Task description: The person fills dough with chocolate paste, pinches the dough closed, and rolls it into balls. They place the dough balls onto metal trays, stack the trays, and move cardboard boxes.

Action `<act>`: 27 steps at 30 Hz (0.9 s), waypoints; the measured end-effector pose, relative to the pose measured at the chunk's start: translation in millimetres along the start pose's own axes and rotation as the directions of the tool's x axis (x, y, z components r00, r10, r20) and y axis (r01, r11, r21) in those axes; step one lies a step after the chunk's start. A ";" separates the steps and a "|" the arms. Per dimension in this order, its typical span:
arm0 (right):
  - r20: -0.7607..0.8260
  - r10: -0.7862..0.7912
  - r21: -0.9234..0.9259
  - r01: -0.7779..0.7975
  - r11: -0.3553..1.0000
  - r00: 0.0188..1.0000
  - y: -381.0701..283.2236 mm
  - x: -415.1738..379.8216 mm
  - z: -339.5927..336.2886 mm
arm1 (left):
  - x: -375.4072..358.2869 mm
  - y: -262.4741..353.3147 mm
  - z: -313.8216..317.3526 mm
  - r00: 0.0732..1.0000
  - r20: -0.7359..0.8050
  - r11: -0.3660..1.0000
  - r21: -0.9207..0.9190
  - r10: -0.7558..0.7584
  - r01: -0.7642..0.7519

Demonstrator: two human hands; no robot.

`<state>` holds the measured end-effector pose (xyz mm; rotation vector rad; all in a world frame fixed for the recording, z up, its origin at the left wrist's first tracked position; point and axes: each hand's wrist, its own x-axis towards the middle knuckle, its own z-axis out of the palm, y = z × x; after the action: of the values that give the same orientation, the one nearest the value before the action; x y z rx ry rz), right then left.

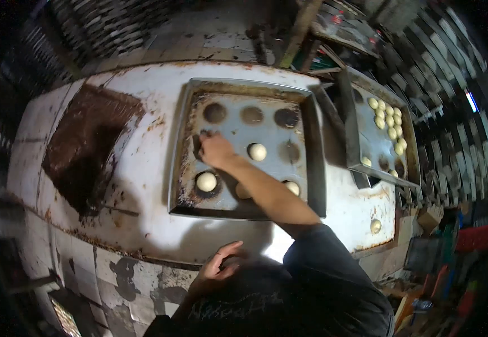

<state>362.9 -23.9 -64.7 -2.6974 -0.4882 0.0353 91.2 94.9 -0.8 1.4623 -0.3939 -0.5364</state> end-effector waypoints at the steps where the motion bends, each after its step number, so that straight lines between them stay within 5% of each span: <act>1: -0.107 -0.097 -0.009 0.097 0.995 0.990 7.2 -7.2 15.0 | -1.1 -4.2 3.1 1.000 0.007 0.995 -0.095 -0.025 0.026; 2: -0.041 -0.131 -0.039 0.130 0.991 0.990 9.7 -13.2 9.8 | -0.9 -8.3 6.1 0.998 0.056 0.996 -0.082 -0.022 0.026; 3: 0.089 -0.007 0.141 -0.006 0.990 0.996 2.9 -27.4 -8.5 | 1.3 -12.8 9.4 1.000 0.026 0.992 -0.126 -0.014 0.017; 4: -0.058 -0.099 0.344 0.113 0.932 0.993 9.9 -46.3 -24.9 | 6.5 -16.6 16.4 1.000 -0.004 0.985 -0.171 -0.006 0.005; 6: -0.421 -0.232 0.228 0.350 0.909 0.877 28.8 -94.9 -104.8 | 20.2 -11.2 36.7 0.999 0.007 0.958 -0.285 -0.039 0.039; 8: -0.439 -0.200 -0.001 0.222 0.975 0.876 84.8 -145.2 -190.7 | 38.2 -18.3 62.9 0.999 0.033 0.949 -0.315 0.035 -0.023; 10: -0.669 -0.087 -0.023 0.096 0.995 0.738 185.5 -180.6 -235.1 | 58.1 -37.8 97.1 0.992 0.102 0.906 -0.423 0.074 -0.024; 12: -0.601 0.143 -0.054 -0.219 0.974 0.786 302.1 -220.1 -274.6 | 73.9 -45.8 130.5 0.991 0.116 0.863 -0.506 0.072 -0.003; 13: -0.464 0.372 -0.163 -0.491 0.856 0.804 353.5 -243.6 -288.7 | 79.1 -38.6 142.3 0.990 0.129 0.914 -0.405 0.050 0.006; 14: -0.189 0.445 -0.256 -0.482 0.838 0.875 385.7 -267.6 -306.6 | 83.0 -29.0 153.2 0.990 0.138 0.953 -0.303 0.030 0.014; 15: -0.114 0.468 -0.126 -0.480 0.868 0.876 391.7 -284.1 -314.6 | 80.7 -23.0 167.8 0.996 0.046 0.913 -0.399 -0.077 0.089; 16: 0.045 0.463 0.263 -0.458 0.849 0.885 413.4 -294.7 -303.4 | 82.7 -23.7 175.4 0.996 0.030 0.914 -0.395 -0.086 0.091; 18: 0.211 0.417 0.405 -0.467 0.786 0.884 380.6 -291.9 -285.8 | 87.6 -31.8 182.3 0.993 -0.101 0.996 0.063 0.064 -0.058; 19: 0.219 0.283 0.387 -0.350 0.853 0.934 362.2 -286.6 -274.6 | 92.6 -35.7 181.2 0.991 -0.030 0.899 0.425 0.132 -0.106; 20: 0.229 0.142 0.370 -0.221 0.902 0.963 343.2 -279.7 -265.7 | 95.5 -24.9 189.8 0.990 -0.053 0.896 0.435 0.130 -0.094; 22: 0.229 0.147 0.337 -0.220 0.916 0.962 299.3 -272.0 -275.8 | 93.7 0.6 207.1 0.986 -0.160 0.986 -0.162 -0.055 0.029; 24: -0.106 0.246 0.417 -0.182 0.890 0.963 245.6 -272.2 -279.9 | 80.0 0.4 201.1 0.988 -0.143 0.982 -0.186 -0.051 0.024; 26: -0.394 0.046 0.367 0.111 0.924 0.918 173.8 -287.0 -277.8 | 71.1 15.7 202.8 0.976 -0.170 0.828 -0.560 -0.137 0.018; 27: -0.431 -0.147 0.300 0.294 0.907 0.891 136.6 -295.6 -272.2 | 67.9 14.8 200.8 0.967 -0.220 0.778 -0.582 0.129 -0.236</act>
<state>156.2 -345.4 119.7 -2.1921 -0.5946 -0.4432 36.2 -108.8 25.3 0.8224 -0.1952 -0.3295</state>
